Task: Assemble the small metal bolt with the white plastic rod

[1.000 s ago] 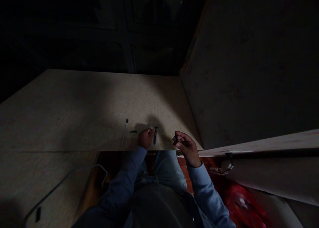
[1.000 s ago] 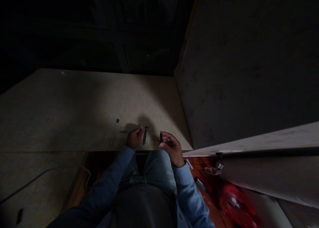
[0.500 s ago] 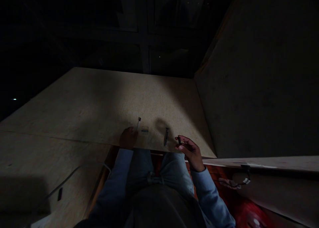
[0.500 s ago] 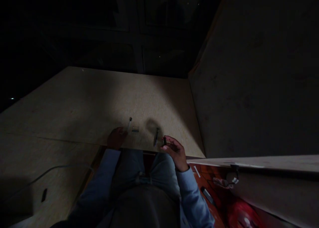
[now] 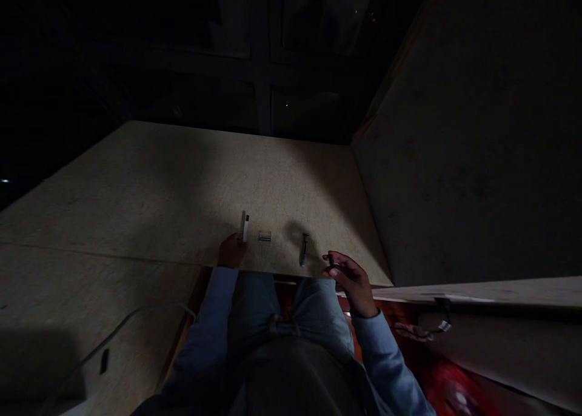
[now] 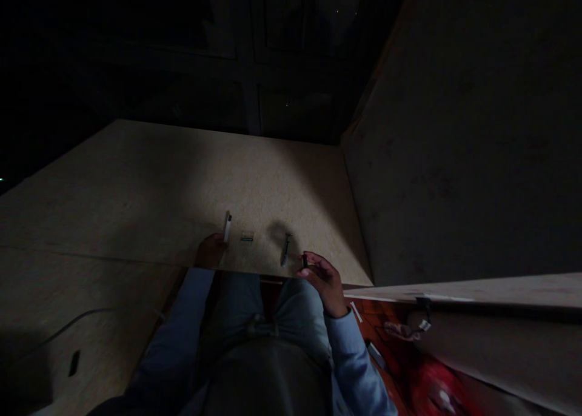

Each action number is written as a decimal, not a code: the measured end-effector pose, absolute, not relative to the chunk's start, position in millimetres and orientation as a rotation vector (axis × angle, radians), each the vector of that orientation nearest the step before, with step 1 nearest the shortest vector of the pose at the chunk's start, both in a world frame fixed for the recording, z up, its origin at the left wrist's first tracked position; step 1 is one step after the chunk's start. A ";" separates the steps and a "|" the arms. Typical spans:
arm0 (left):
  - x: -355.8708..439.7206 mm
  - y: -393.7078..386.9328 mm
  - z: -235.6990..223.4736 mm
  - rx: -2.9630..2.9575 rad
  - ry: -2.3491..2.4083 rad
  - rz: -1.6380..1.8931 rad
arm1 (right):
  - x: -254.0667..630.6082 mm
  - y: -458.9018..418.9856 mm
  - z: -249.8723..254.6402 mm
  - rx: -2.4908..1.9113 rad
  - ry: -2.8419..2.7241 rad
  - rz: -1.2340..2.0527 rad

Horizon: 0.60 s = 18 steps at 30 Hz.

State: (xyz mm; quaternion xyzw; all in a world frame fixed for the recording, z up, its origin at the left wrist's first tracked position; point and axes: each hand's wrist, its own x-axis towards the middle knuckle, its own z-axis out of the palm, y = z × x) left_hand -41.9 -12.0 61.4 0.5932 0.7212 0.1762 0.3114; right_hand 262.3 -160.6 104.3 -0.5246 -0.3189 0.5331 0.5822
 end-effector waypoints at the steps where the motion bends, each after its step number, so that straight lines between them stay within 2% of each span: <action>1: -41.6 -16.2 64.5 1.559 1.876 0.492 | 260.9 -160.0 105.1 -1.223 -0.747 1.246; 4: -32.7 -36.4 76.8 1.522 1.695 0.599 | 254.0 -155.8 109.4 -1.209 -0.754 1.248; 8: -6.0 -72.0 99.9 1.202 1.174 0.754 | 240.1 -146.1 119.1 -1.155 -0.794 1.263; 18: 36.5 -126.2 138.5 1.435 1.070 0.984 | 216.9 -134.2 135.2 -1.092 -0.906 1.204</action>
